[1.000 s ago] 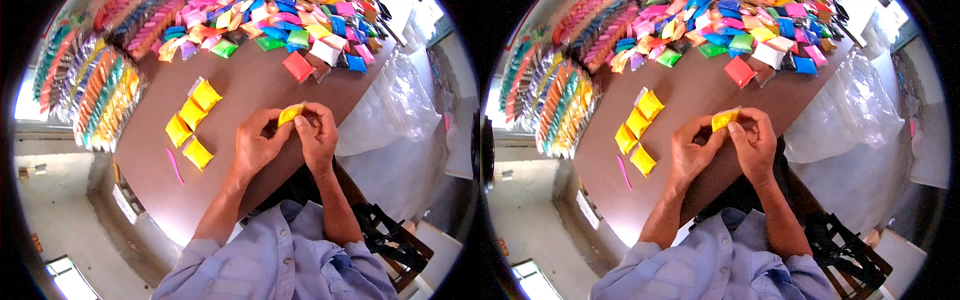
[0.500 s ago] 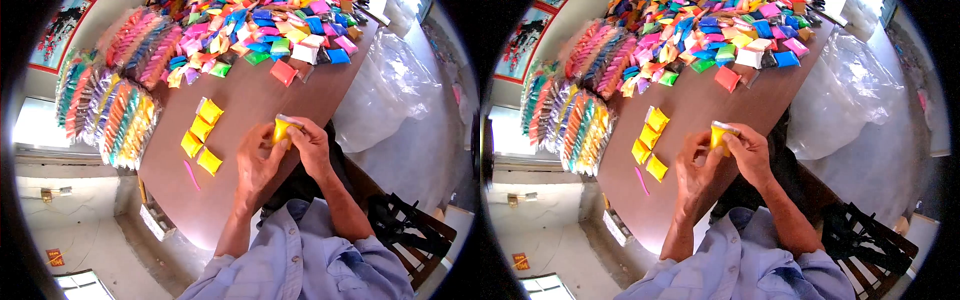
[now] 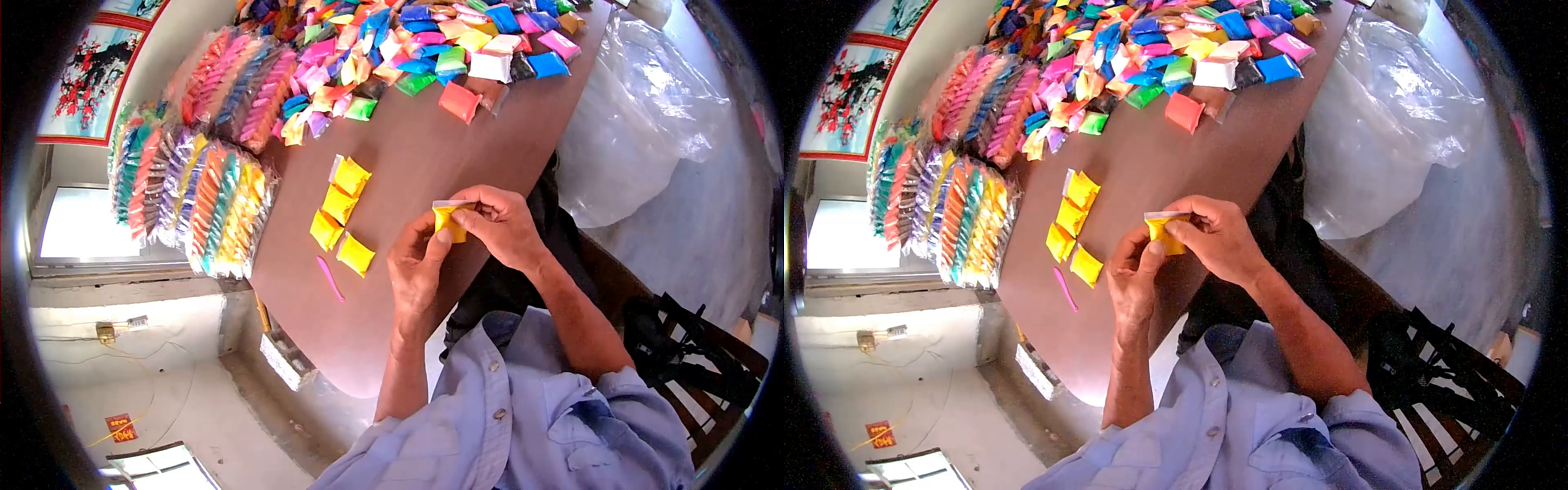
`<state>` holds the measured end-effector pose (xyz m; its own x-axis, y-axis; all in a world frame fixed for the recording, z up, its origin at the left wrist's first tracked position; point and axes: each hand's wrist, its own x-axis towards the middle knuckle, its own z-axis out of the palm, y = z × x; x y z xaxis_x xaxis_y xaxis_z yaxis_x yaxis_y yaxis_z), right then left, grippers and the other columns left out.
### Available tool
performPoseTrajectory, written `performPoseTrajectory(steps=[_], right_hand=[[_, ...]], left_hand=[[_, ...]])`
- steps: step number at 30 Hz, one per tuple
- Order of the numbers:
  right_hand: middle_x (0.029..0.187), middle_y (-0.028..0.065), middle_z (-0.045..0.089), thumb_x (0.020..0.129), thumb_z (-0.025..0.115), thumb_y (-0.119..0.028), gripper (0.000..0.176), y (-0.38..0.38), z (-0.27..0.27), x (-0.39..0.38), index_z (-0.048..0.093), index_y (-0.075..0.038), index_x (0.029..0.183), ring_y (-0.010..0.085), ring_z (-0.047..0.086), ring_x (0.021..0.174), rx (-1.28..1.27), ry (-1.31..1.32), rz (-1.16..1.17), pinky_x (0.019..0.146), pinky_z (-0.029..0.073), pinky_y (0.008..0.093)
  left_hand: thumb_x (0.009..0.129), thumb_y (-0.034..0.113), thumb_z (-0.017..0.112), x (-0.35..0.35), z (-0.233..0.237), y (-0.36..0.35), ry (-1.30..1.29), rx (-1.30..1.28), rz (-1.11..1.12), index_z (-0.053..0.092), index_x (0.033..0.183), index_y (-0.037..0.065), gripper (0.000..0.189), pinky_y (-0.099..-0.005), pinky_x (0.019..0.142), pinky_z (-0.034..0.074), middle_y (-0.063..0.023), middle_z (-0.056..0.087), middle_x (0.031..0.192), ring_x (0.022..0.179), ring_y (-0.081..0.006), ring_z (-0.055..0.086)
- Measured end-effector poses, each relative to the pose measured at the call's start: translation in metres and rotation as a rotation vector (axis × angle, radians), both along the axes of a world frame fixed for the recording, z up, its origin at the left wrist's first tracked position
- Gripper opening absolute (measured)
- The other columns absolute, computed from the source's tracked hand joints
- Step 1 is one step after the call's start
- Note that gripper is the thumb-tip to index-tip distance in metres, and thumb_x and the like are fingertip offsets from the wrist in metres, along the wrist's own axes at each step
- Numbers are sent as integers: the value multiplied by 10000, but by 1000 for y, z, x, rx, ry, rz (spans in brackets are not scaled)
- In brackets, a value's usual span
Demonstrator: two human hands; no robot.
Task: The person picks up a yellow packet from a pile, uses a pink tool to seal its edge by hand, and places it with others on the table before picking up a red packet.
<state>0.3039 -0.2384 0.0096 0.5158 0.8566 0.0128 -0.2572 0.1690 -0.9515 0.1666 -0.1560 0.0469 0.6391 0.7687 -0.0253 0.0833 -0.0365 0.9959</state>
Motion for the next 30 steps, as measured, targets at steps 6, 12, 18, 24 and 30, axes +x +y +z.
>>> performPoseTrajectory(steps=[6, 12, 18, 24, 30], right_hand=[[966, 10, 691, 974, 650, -12, 170, 3, 1, -7, 695, 12, 1136, 47, 639, 846, -51, -150, 8, 722, 536, 219], [929, 73, 731, 948, 680, -47, 151, 2, 5, -5, 715, 8, 1083, 99, 691, 822, -74, -161, -23, 719, 570, 266], [926, 61, 723, 957, 681, -60, 163, 5, -2, -4, 709, 22, 1095, 87, 685, 824, 12, -59, -108, 720, 565, 249], [970, 64, 712, 960, 683, -63, 225, 5, -3, -5, 666, 35, 1162, 93, 678, 869, -39, -77, -64, 774, 564, 253], [912, 140, 729, 928, 716, -105, 267, 9, 0, -8, 646, -10, 1167, 200, 736, 846, -57, -256, -112, 749, 580, 320]], left_hand=[[1010, 201, 697, -8, -25, 11, 46, 37, 82, 709, 1123, -23, 250, -258, 795, 523, -33, 715, 937, 876, -92, 639], [1006, 206, 703, -8, -25, 14, 68, 78, 74, 710, 1099, -26, 251, -249, 761, 514, -28, 711, 909, 846, -79, 629], [994, 173, 703, -2, -4, 6, 85, 12, 57, 712, 1093, -24, 221, -245, 742, 508, -27, 704, 899, 816, -84, 621], [978, 151, 708, -8, -19, 11, 177, 96, 75, 712, 1099, -25, 214, -246, 722, 507, -23, 704, 886, 792, -88, 615], [939, 166, 751, -22, -3, 11, 329, 339, 184, 718, 1111, -15, 252, -268, 737, 538, -45, 721, 914, 801, -104, 639]])
